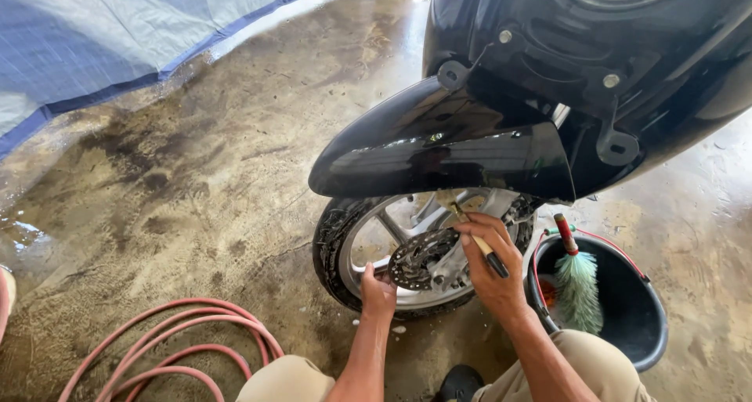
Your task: The person cleans the front wheel, brake disc, and surrounding components of a black motorcycle with soapy water and a detail brush.
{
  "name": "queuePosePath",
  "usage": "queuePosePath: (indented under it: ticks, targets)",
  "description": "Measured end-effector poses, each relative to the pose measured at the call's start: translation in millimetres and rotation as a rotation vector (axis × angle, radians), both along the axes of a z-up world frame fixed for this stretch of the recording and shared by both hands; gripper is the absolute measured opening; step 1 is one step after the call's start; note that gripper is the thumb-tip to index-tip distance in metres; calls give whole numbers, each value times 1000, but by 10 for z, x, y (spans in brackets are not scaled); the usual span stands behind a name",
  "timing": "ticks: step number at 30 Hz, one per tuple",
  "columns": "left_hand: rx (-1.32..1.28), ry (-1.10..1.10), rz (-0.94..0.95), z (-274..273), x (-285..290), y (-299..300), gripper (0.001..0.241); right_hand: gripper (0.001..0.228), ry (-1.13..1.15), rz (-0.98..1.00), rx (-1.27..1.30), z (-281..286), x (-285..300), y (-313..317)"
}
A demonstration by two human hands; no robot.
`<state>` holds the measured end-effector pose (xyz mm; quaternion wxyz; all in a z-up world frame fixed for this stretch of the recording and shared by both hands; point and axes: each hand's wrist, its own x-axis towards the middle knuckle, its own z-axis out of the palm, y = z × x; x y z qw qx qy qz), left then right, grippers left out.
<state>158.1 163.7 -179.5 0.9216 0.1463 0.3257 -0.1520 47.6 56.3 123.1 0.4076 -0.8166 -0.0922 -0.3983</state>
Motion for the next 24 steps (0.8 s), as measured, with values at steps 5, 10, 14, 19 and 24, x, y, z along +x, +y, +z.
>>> queuePosePath:
  ticks: [5, 10, 14, 19, 24]
  targets:
    - [19, 42, 6, -128, -112, 8, 41, 19, 10, -7, -16, 4, -25, -44]
    - [34, 38, 30, 219, -11, 48, 44, 18, 9, -21, 17, 4, 24, -195]
    - [191, -209, -113, 765, -68, 276, 71, 14, -24, -41, 20, -13, 13, -282]
    - [635, -717, -377, 1600, -60, 360, 67, 13, -55, -84, 29, 22, 5, -281]
    - [875, -871, -559, 1793, -88, 454, 75, 14, -71, -126, 67, 49, -60, -275]
